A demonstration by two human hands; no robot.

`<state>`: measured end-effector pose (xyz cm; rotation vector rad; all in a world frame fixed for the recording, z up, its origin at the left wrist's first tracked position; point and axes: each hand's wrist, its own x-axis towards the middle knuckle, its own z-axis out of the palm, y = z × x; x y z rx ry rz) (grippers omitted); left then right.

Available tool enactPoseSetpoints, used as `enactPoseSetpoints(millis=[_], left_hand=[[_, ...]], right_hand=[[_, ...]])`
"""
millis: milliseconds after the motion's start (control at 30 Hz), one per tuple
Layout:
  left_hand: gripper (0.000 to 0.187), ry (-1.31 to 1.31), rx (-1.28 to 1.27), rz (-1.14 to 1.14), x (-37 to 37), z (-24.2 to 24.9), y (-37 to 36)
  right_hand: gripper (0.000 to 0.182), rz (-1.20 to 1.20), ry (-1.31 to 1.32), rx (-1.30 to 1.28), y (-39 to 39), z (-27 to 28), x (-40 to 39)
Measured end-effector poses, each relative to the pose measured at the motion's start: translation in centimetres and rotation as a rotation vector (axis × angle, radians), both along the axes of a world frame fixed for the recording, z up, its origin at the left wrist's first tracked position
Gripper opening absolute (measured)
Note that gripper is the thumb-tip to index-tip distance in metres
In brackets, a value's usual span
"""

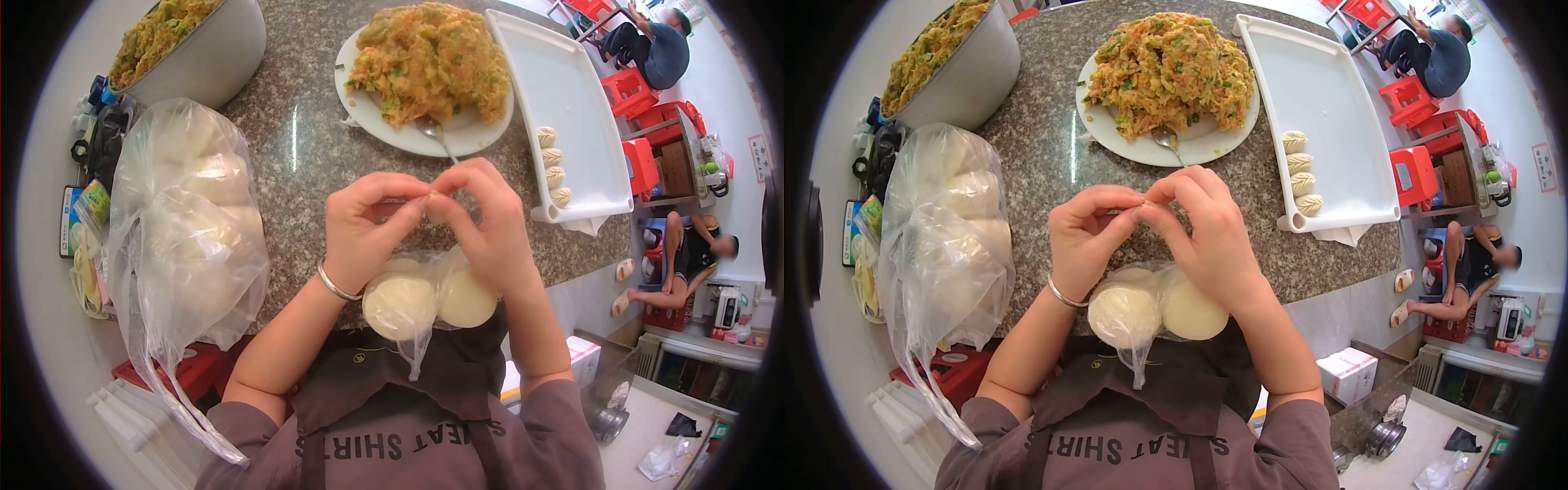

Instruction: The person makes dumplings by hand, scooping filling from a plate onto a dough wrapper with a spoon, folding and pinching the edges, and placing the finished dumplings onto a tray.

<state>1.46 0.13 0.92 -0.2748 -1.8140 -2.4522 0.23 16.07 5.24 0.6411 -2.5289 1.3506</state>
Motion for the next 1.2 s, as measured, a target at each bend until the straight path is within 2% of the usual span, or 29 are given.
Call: enactPoseSetpoints(millis=[100,167,200,267,333,500,567,767,900,967,1033,1133,1200], left_hand=[[0.014,0.015,0.025,-0.036,-0.2,-0.3,0.2],[0.015,-0.166,0.309,-0.103,-0.5,-0.4,0.3],[0.015,-0.165,0.309,-0.102,-0.6,-0.4,0.2],[0.013,-0.412,0.451,-0.266,-0.6,-0.3,-0.5],[0.012,-0.402,0.449,-0.273,-0.6,-0.5,-0.6],[0.012,-0.388,0.422,-0.291,-0.6,-0.4,-0.4],[0.012,-0.342,0.394,-0.213,-0.5,-0.5,-0.2],[0.014,-0.218,0.307,-0.228,-0.4,-0.2,-0.4],[0.017,-0.218,0.284,-0.251,-0.5,0.0,-0.5],[0.021,-0.376,0.339,-0.345,-0.6,0.0,-0.7],[0.024,-0.418,0.391,-0.391,-0.7,0.0,-0.8],[0.028,-0.491,0.5,-0.494,-0.9,0.0,-1.3],[0.03,-0.52,0.566,-0.557,-1.0,0.0,-1.4]], right_hand=[[0.008,-0.014,-0.001,-0.013,-0.1,0.0,0.1],[0.008,-0.037,-0.013,-0.041,-0.4,-0.1,0.1],[0.008,-0.035,-0.033,-0.066,-0.5,-0.3,0.1],[0.008,-0.023,-0.058,-0.091,-0.7,-0.4,0.0],[0.009,-0.014,-0.125,-0.13,-0.7,-0.2,-0.1],[0.01,-0.01,-0.101,-0.082,-0.8,-0.2,-0.3],[0.01,-0.016,-0.097,-0.076,-0.8,-0.4,-0.3],[0.01,-0.023,-0.078,-0.04,-0.8,-0.4,-0.3],[0.011,-0.06,-0.097,-0.057,-0.6,-0.1,-0.3],[0.011,-0.061,-0.095,-0.047,-0.4,-0.1,-0.2],[0.007,-0.094,-0.246,-0.313,-0.2,-0.3,-0.2],[0.006,-0.002,-0.254,-0.43,1.0,-0.5,-1.1],[0.007,0.069,-0.271,-0.397,1.9,-0.2,-1.3]])
